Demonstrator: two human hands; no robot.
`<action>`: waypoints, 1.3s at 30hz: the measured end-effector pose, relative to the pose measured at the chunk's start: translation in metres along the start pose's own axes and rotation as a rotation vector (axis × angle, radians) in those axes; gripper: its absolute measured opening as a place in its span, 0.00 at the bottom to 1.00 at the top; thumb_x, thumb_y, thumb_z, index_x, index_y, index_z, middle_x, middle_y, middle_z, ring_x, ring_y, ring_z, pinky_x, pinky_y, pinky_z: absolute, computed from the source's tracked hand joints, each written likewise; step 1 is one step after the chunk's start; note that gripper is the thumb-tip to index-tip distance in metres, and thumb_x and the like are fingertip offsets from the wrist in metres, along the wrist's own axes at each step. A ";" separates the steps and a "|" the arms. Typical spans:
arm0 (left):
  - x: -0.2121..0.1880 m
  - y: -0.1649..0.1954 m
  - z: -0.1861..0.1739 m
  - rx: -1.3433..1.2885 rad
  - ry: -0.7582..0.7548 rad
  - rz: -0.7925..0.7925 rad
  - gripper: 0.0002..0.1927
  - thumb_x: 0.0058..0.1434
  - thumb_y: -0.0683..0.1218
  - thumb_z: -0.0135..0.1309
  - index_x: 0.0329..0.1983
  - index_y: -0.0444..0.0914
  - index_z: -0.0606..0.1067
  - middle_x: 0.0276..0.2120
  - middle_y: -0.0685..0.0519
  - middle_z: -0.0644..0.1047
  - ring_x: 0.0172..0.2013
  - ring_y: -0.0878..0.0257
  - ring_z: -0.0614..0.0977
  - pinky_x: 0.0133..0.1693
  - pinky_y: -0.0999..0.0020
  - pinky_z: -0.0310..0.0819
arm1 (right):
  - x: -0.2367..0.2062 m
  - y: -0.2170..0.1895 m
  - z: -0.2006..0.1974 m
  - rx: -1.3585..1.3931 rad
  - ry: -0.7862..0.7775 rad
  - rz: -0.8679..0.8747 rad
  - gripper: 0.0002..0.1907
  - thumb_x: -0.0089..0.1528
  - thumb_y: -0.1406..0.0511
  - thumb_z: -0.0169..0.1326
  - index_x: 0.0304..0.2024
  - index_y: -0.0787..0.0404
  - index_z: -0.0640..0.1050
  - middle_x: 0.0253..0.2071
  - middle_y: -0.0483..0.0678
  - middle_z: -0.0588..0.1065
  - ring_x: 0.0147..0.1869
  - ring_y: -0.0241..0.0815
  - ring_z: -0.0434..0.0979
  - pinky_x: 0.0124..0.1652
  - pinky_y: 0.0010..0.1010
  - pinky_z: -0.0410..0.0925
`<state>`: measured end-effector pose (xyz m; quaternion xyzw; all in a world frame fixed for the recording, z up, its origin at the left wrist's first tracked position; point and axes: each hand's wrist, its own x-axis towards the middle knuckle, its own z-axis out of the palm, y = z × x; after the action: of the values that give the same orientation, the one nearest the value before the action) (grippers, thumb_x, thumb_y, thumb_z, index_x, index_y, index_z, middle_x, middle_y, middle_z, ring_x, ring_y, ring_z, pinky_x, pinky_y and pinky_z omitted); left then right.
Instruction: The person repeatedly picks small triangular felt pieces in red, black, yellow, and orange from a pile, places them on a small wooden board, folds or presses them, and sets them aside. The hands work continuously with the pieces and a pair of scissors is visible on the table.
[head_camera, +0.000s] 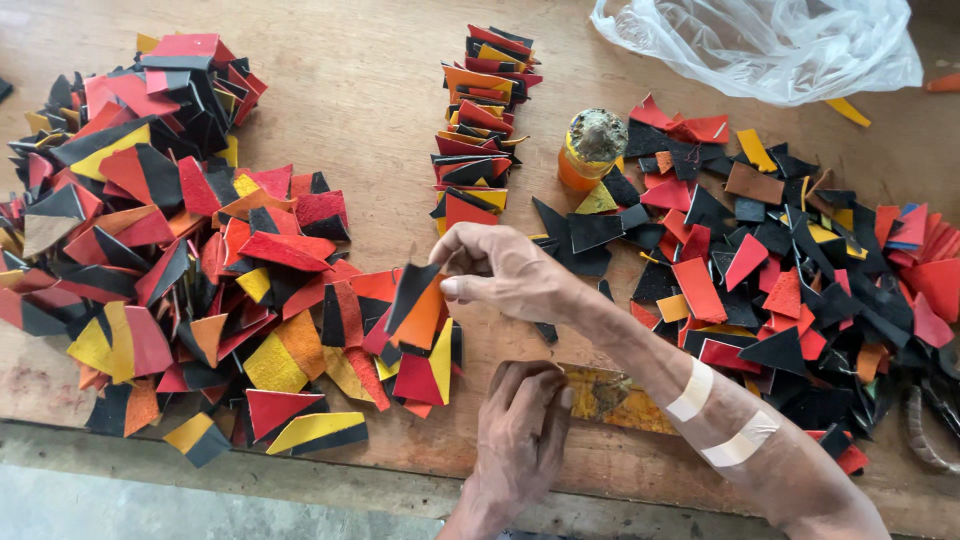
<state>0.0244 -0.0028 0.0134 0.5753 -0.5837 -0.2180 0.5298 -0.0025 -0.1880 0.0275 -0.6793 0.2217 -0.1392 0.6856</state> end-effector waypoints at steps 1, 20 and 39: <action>-0.001 0.000 0.000 0.018 0.009 0.024 0.08 0.62 0.34 0.57 0.44 0.33 0.74 0.42 0.45 0.78 0.44 0.49 0.81 0.45 0.58 0.76 | -0.003 -0.001 -0.005 0.026 0.005 0.042 0.11 0.63 0.70 0.57 0.48 0.65 0.74 0.35 0.40 0.75 0.39 0.29 0.77 0.41 0.26 0.75; 0.012 0.004 -0.069 -0.196 -0.031 -0.341 0.22 0.73 0.45 0.49 0.69 0.33 0.69 0.61 0.46 0.77 0.65 0.61 0.73 0.67 0.66 0.61 | -0.077 -0.039 -0.001 -0.329 -0.010 0.009 0.11 0.62 0.73 0.58 0.44 0.62 0.71 0.33 0.45 0.76 0.38 0.30 0.73 0.40 0.27 0.71; 0.020 0.001 -0.075 0.168 0.214 -0.394 0.06 0.61 0.33 0.58 0.40 0.34 0.77 0.51 0.49 0.83 0.43 0.65 0.83 0.47 0.72 0.78 | -0.164 -0.030 -0.016 0.056 -0.034 -0.020 0.07 0.63 0.73 0.58 0.43 0.64 0.75 0.41 0.48 0.81 0.45 0.39 0.83 0.47 0.30 0.75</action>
<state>0.0934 0.0058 0.0477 0.7401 -0.4169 -0.2057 0.4859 -0.1485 -0.1222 0.0764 -0.6643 0.1993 -0.1409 0.7065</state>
